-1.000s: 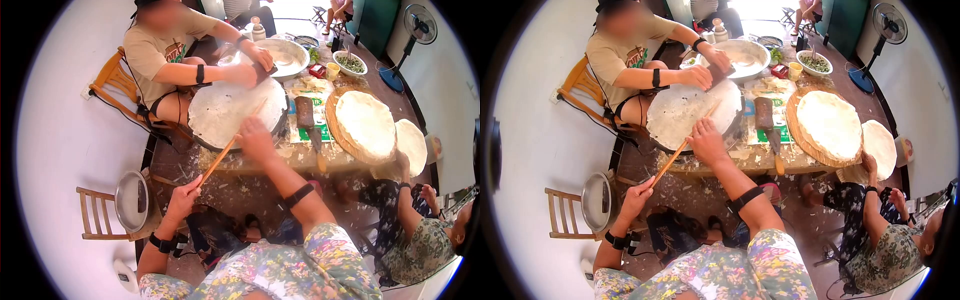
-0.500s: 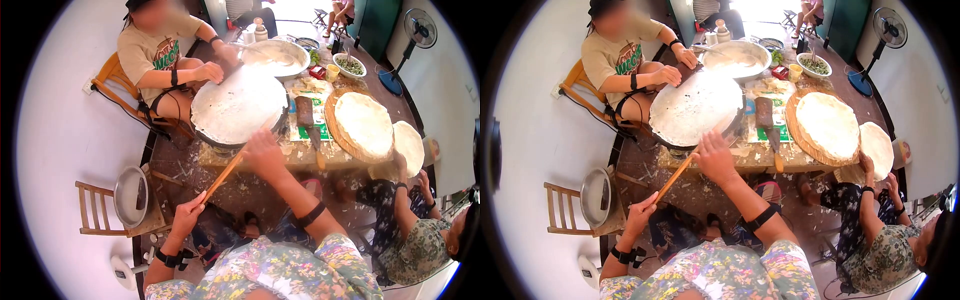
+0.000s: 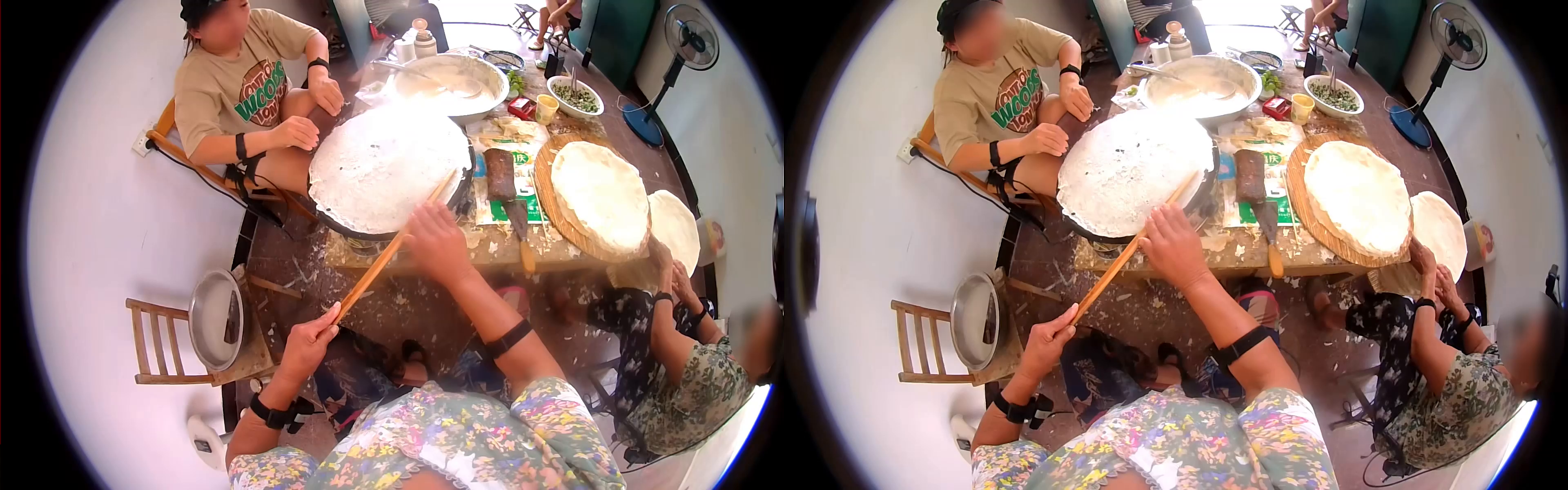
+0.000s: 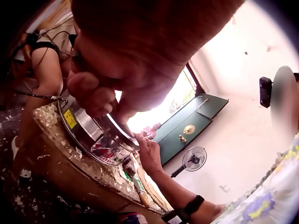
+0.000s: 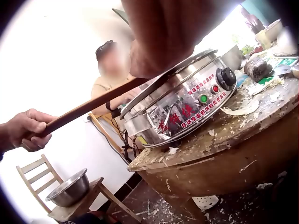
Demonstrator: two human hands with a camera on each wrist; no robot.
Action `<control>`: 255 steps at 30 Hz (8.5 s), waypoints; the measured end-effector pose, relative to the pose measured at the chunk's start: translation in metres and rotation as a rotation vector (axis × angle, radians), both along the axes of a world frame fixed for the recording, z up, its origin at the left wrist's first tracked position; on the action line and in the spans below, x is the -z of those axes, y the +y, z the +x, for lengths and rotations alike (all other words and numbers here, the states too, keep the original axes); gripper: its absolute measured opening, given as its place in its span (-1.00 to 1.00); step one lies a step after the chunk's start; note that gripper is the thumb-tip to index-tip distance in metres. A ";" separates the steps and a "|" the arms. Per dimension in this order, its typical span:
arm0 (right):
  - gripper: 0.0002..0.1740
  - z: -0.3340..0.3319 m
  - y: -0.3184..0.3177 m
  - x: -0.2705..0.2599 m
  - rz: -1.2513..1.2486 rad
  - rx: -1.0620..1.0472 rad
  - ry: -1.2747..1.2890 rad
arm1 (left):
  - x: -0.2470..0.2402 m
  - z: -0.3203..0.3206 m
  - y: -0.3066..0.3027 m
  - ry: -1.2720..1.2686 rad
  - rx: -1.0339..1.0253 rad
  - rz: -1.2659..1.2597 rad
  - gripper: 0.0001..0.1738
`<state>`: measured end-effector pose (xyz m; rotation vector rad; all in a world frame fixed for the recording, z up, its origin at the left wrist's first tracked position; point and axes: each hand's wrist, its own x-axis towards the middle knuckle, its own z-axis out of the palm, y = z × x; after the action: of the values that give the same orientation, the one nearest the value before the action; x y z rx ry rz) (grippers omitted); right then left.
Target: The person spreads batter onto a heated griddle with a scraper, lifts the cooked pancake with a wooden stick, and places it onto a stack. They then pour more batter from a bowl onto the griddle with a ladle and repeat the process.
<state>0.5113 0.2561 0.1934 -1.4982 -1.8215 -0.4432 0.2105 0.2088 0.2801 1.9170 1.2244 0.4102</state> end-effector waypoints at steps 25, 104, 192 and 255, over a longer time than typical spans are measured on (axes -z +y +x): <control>-0.54 0.056 0.010 -0.019 -0.017 0.094 -0.008 | -0.001 0.052 0.039 -0.133 0.084 -0.006 -0.55; -0.29 -0.035 0.048 -0.003 -0.238 -0.052 -0.011 | 0.039 0.007 -0.015 0.221 -0.250 0.497 -0.73; -0.29 -0.035 -0.061 -0.037 -0.231 -0.043 0.024 | 0.016 -0.023 -0.065 -0.480 -0.216 -0.698 -0.45; -0.41 -0.130 0.005 -0.008 -0.207 -0.384 -0.017 | 0.026 -0.065 -0.105 -0.197 -0.484 -0.182 -0.40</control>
<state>0.3817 0.2610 0.2010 -1.2324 -2.1598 -0.0823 0.1454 0.1035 0.2543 1.3816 1.5304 0.6948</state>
